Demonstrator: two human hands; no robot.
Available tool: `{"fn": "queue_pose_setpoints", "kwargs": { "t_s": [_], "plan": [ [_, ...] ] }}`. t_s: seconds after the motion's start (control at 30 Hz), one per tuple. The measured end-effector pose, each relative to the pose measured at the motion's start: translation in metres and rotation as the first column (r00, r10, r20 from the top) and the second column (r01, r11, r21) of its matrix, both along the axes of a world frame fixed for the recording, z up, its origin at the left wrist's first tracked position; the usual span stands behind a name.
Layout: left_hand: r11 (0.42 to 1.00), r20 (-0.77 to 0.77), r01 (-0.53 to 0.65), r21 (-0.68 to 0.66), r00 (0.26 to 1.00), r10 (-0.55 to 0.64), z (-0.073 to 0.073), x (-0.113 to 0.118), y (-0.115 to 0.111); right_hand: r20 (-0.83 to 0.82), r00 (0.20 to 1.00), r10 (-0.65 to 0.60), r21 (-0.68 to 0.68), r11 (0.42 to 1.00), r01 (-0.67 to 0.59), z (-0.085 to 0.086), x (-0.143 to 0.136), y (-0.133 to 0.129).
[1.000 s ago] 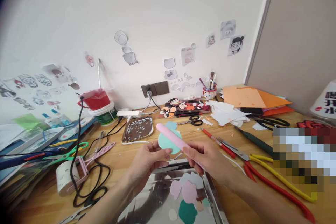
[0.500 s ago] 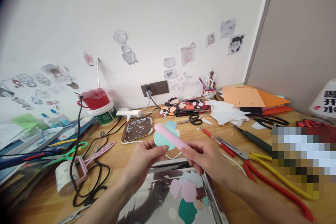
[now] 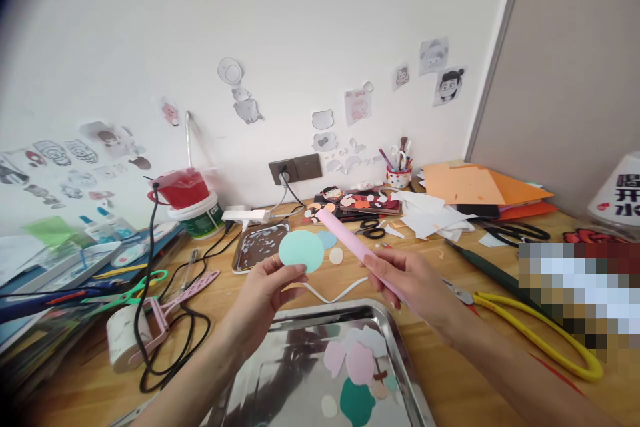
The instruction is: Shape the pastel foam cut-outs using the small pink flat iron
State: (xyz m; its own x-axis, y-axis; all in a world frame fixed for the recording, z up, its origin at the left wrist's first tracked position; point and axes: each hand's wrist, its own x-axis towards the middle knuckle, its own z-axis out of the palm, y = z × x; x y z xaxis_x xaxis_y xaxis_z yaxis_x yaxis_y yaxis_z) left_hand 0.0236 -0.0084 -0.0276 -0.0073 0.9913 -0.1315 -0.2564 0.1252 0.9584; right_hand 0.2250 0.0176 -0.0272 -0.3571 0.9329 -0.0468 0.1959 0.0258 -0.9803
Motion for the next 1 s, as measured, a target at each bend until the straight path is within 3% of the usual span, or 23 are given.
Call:
{"fn": "queue_pose_setpoints", "kwargs": {
  "t_s": [0.17,0.4,0.63,1.0],
  "plan": [
    [1.000,0.023,0.015,-0.014,1.000,-0.014,0.002,-0.003,0.000,-0.014,0.995,0.098,-0.045,0.994,-0.098,-0.001,-0.001,0.000],
    [0.998,0.008,0.046,-0.039,0.999,-0.045,0.000,0.003,0.000,0.025,0.973,0.228,0.007,0.974,-0.228,-0.006,-0.006,-0.008],
    [0.982,-0.054,0.173,-0.078,0.983,-0.177,-0.004,0.008,-0.004,0.038,0.977,0.208,0.013,0.978,-0.208,-0.013,-0.010,-0.011],
    [0.989,-0.084,0.130,-0.076,0.987,-0.136,-0.001,0.007,-0.002,0.044,0.989,0.138,0.044,0.989,-0.140,-0.004,-0.004,-0.006]
  ]
}}
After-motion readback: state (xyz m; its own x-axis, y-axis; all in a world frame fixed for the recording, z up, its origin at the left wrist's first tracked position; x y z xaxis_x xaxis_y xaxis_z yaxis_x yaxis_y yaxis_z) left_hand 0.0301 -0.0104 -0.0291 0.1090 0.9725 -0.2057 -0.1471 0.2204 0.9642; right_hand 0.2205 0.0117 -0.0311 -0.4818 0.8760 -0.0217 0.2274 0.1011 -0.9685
